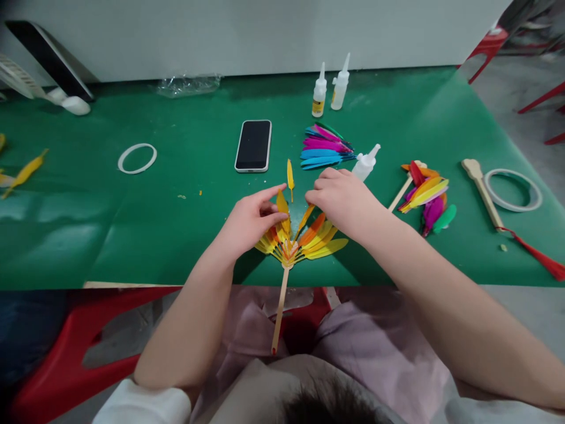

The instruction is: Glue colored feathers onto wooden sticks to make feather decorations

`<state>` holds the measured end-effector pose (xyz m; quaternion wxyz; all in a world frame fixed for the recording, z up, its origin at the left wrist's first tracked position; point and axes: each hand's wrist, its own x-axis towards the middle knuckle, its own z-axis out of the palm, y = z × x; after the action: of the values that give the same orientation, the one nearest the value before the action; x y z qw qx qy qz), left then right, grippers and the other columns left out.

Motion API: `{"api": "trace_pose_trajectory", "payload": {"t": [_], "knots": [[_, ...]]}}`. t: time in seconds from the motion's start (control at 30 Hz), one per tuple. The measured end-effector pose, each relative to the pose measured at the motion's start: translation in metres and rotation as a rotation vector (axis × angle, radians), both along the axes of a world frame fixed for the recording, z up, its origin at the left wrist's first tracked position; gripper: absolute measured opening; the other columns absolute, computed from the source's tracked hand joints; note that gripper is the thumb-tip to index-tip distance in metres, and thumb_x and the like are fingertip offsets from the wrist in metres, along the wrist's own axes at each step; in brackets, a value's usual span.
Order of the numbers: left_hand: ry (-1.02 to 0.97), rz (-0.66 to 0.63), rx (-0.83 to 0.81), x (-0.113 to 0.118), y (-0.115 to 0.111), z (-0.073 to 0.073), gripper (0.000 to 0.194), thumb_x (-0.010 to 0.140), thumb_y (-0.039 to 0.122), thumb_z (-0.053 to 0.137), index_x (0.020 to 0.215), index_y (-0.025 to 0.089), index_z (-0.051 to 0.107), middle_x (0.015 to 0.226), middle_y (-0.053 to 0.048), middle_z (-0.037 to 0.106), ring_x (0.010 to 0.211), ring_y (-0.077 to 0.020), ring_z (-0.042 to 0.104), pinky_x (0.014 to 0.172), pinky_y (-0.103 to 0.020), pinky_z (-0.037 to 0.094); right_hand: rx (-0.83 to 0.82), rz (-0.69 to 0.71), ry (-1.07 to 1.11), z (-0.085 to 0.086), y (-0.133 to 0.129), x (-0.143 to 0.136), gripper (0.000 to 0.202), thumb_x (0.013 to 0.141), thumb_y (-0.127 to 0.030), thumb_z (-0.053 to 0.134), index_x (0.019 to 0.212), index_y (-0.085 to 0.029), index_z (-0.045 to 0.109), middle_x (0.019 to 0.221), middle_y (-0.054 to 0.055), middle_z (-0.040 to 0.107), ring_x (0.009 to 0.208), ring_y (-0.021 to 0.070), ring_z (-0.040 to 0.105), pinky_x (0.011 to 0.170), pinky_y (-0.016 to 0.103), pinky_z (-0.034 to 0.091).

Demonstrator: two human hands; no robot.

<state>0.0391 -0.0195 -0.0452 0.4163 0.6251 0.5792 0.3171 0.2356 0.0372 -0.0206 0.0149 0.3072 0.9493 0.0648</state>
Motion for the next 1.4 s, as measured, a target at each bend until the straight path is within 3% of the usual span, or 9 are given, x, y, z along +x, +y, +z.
{"api": "trace_pose_trajectory", "payload": {"t": [0.27, 0.43, 0.53, 0.63, 0.87, 1.4], "knots": [[-0.006, -0.023, -0.014, 0.002, 0.000, 0.000, 0.056, 0.074, 0.015, 0.060, 0.129, 0.024, 0.048, 0.065, 0.002, 0.056, 0.057, -0.0093, 0.046, 0.059, -0.024, 0.042, -0.255, 0.016, 0.217, 0.002, -0.002, 0.008, 0.026, 0.081, -0.016, 0.041, 0.080, -0.020, 0.067, 0.073, 0.006, 0.062, 0.078, 0.0199, 0.053, 0.071, 0.033, 0.042], [-0.027, -0.038, 0.006, 0.003, 0.000, -0.001, 0.058, 0.074, 0.013, 0.060, 0.130, 0.025, 0.046, 0.073, 0.000, 0.061, 0.066, -0.0108, 0.053, 0.065, -0.024, 0.044, -0.647, -0.234, 0.556, 0.012, -0.014, 0.002, 0.013, 0.077, -0.030, 0.057, 0.082, -0.022, 0.067, 0.076, 0.001, 0.066, 0.070, 0.0152, 0.058, 0.062, 0.028, 0.044], [-0.030, -0.033, 0.004, 0.002, -0.001, 0.000, 0.059, 0.074, 0.012, 0.060, 0.130, 0.025, 0.045, 0.076, 0.000, 0.063, 0.069, -0.0111, 0.056, 0.067, -0.025, 0.045, -0.893, -0.399, 0.783, 0.009, -0.020, -0.003, 0.021, 0.072, -0.037, 0.064, 0.086, -0.021, 0.067, 0.069, 0.000, 0.065, 0.058, 0.0117, 0.055, 0.051, 0.025, 0.041], [-0.023, -0.034, 0.007, 0.002, -0.002, 0.001, 0.059, 0.074, 0.012, 0.059, 0.130, 0.025, 0.045, 0.078, -0.001, 0.063, 0.069, -0.0113, 0.057, 0.068, -0.025, 0.045, -1.019, -0.481, 0.887, 0.001, -0.023, -0.009, 0.025, 0.069, -0.040, 0.066, 0.079, -0.017, 0.068, 0.062, 0.001, 0.063, 0.052, 0.0100, 0.052, 0.048, 0.024, 0.041], [-0.022, -0.036, 0.036, 0.000, -0.003, 0.000, 0.060, 0.074, 0.012, 0.059, 0.130, 0.027, 0.044, 0.076, 0.000, 0.060, 0.068, -0.0110, 0.055, 0.070, -0.026, 0.045, -0.739, -0.586, 1.098, 0.007, -0.021, -0.012, 0.019, 0.070, -0.039, 0.065, 0.073, -0.021, 0.069, 0.064, 0.001, 0.063, 0.055, 0.0125, 0.055, 0.049, 0.028, 0.046], [0.007, -0.068, 0.010, 0.003, -0.003, 0.001, 0.062, 0.073, 0.011, 0.060, 0.130, 0.027, 0.045, 0.076, 0.001, 0.061, 0.067, -0.0112, 0.055, 0.067, -0.025, 0.044, -0.790, -0.636, 0.976, -0.006, -0.038, -0.006, 0.023, 0.072, -0.040, 0.064, 0.074, -0.018, 0.069, 0.063, 0.001, 0.064, 0.053, 0.0111, 0.055, 0.049, 0.024, 0.046]]}}
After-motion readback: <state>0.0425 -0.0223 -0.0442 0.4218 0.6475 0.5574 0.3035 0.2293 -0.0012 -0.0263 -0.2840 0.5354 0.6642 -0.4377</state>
